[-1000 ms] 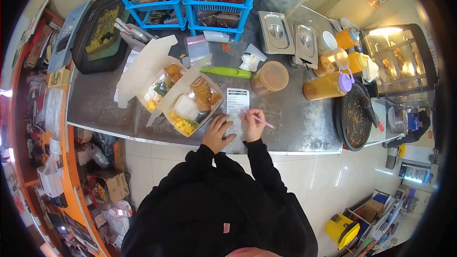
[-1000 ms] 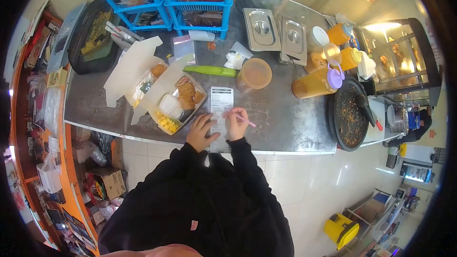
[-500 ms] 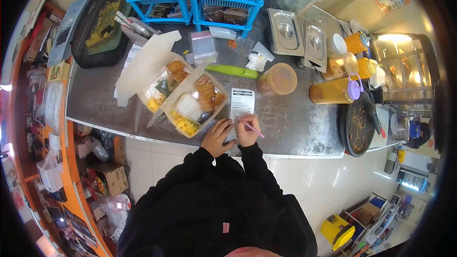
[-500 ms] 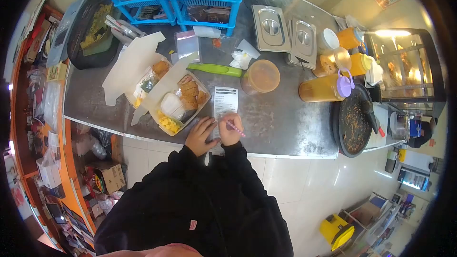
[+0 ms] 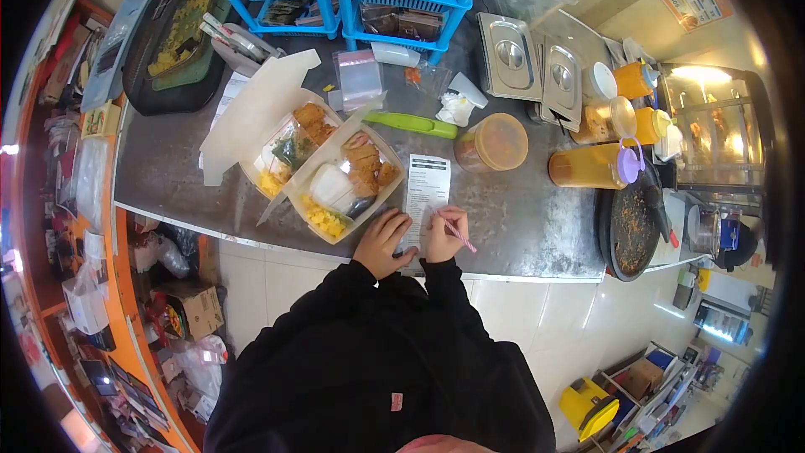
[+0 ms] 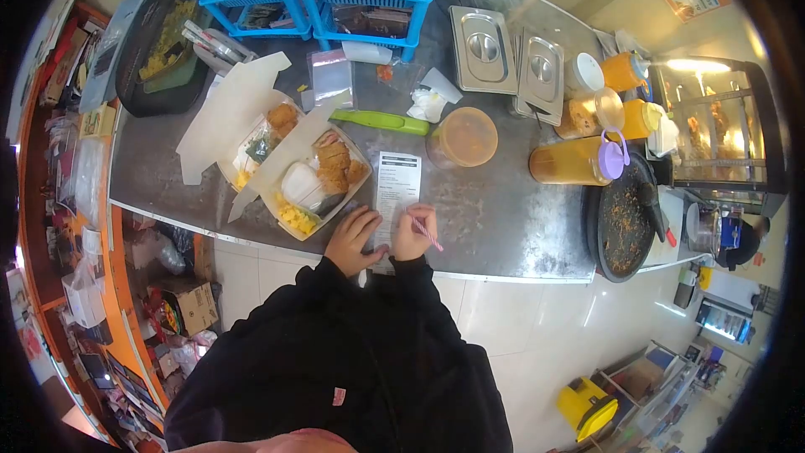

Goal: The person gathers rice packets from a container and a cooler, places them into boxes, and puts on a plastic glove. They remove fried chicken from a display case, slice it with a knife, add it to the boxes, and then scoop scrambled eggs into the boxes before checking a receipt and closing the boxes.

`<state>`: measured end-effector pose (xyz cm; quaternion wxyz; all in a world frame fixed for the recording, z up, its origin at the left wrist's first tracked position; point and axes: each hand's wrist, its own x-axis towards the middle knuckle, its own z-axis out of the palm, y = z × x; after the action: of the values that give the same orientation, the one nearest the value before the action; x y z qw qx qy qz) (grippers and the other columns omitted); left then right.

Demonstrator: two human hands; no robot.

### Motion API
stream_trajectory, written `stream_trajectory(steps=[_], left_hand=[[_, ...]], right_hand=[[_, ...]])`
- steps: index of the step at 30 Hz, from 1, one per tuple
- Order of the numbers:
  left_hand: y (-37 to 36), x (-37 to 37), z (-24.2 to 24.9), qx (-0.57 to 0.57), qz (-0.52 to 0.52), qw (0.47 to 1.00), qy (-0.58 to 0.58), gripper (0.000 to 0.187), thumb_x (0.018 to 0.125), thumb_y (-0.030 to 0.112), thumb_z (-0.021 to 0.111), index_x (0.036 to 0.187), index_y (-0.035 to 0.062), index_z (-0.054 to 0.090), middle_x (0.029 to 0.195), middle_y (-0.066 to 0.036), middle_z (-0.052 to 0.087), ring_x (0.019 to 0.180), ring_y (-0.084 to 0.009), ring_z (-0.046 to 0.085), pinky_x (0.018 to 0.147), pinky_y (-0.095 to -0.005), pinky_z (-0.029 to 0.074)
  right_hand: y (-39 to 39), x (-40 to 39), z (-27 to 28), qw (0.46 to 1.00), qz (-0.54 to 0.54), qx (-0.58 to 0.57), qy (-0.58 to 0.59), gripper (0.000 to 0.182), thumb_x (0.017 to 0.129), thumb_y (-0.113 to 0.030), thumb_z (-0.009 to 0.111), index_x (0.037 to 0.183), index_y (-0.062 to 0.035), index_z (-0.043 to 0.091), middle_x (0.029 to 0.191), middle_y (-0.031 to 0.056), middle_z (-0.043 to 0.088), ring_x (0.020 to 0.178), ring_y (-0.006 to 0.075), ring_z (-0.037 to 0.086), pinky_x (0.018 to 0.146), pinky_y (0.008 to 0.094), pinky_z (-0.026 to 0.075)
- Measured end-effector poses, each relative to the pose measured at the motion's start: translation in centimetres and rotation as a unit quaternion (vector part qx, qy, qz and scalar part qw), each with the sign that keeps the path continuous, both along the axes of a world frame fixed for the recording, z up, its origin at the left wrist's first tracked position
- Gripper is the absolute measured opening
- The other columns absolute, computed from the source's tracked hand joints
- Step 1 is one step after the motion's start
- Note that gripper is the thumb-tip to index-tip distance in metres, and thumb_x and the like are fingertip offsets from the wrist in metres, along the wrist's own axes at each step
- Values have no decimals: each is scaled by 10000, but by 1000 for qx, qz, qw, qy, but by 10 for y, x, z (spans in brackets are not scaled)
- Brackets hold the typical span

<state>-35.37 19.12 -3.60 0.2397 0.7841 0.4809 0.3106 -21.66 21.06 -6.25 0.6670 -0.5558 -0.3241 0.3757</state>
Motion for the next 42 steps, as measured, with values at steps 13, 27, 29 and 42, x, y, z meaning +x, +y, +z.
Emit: stream_trajectory(steps=[13, 27, 29, 42], left_hand=[[-4, -1, -2, 8, 13, 1000, 9, 518, 674, 230, 714, 1111, -3, 562, 1145, -113, 510, 1174, -299, 441, 955, -405, 387], [0, -1, -1, -5, 11, 1000, -10, 492, 687, 224, 707, 1095, -2, 550, 1147, -121, 511, 1166, -307, 446, 950, -421, 385], [0, -2, -1, -3, 6, 1000, -9, 491, 686, 224, 707, 1093, -3, 552, 1147, -121, 511, 1166, -307, 446, 951, -421, 384], [-4, -2, -7, -2, 3, 1000, -5, 364, 686, 222, 709, 978, 40, 590, 1110, -100, 517, 1175, -307, 431, 947, -436, 390]], right_hand=[[-3, 2, -4, 979, 122, 30, -161, 128, 716, 61, 623, 769, -12, 532, 824, 88, 572, 712, 148, 561, 629, 253, 453], [-1, 6, -1, 967, 152, 55, -198, 114, 733, 64, 606, 785, -9, 535, 839, 91, 556, 712, 141, 542, 614, 238, 435], [0, 5, 2, 955, 165, 69, -235, 121, 726, 71, 600, 784, -10, 531, 835, 100, 555, 700, 158, 542, 610, 246, 437], [-14, 1, 0, 996, 55, 9, -67, 108, 743, 80, 553, 773, -9, 500, 832, 97, 535, 674, 133, 520, 578, 245, 422]])
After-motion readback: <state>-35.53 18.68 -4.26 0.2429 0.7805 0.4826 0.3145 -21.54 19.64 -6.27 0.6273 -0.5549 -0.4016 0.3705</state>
